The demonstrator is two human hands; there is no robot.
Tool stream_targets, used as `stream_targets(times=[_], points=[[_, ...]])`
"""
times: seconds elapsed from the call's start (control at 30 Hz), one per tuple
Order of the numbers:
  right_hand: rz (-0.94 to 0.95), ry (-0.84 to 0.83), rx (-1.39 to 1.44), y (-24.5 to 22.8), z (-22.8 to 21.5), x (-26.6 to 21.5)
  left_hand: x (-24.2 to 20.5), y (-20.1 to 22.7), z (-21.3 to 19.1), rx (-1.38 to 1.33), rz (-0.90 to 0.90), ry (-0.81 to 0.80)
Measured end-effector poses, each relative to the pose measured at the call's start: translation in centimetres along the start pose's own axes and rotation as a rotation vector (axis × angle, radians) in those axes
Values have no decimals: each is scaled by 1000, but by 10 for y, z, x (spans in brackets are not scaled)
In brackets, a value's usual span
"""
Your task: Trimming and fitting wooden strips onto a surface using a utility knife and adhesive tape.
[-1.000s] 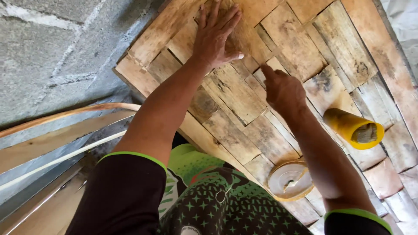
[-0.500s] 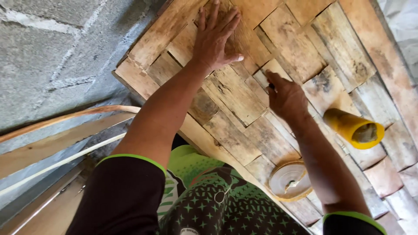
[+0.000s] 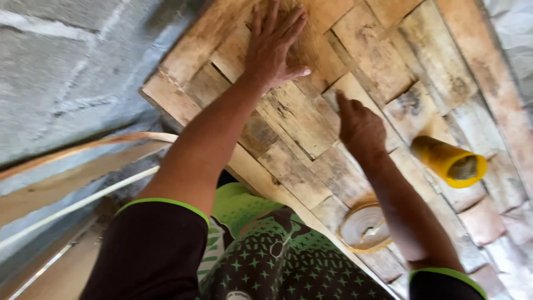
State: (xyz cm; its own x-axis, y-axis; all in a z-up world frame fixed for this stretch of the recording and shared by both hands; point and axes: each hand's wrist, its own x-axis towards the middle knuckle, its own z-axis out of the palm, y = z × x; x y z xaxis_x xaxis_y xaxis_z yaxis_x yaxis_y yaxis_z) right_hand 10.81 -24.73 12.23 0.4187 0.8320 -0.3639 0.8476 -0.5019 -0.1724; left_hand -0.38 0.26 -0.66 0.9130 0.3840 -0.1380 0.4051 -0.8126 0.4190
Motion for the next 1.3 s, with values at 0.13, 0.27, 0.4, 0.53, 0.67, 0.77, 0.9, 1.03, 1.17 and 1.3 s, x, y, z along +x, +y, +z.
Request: stream_targets(times=[0.13, 0.27, 0.4, 0.53, 0.67, 0.77, 0.9, 1.03, 1.17, 1.3], points=[[-37, 124, 84, 20, 19, 5, 3, -8, 19, 142, 102, 339], [-85, 149, 479, 29, 22, 1, 4, 6, -7, -1, -26, -80], [-58, 58, -124, 9, 25, -4, 3, 5, 1, 14, -15, -39], [-2, 26, -59, -1, 14, -7, 4, 2, 4, 8, 4, -15], [63, 129, 167, -19, -13, -16, 1, 5, -5, 6, 4, -19], [182, 146, 243, -22, -16, -38, -4, 7, -10, -7, 5, -37], [158, 300, 416, -13, 14, -70, -7, 10, -22, -21, 1, -46], [170, 351, 487, -29, 32, -93, -12, 18, -48, -34, -15, -125], [222, 382, 559, -35, 57, -110, -12, 17, -45, -24, -1, -105], [213, 407, 604, -43, 67, -115, -10, 9, -23, 27, 45, 18]])
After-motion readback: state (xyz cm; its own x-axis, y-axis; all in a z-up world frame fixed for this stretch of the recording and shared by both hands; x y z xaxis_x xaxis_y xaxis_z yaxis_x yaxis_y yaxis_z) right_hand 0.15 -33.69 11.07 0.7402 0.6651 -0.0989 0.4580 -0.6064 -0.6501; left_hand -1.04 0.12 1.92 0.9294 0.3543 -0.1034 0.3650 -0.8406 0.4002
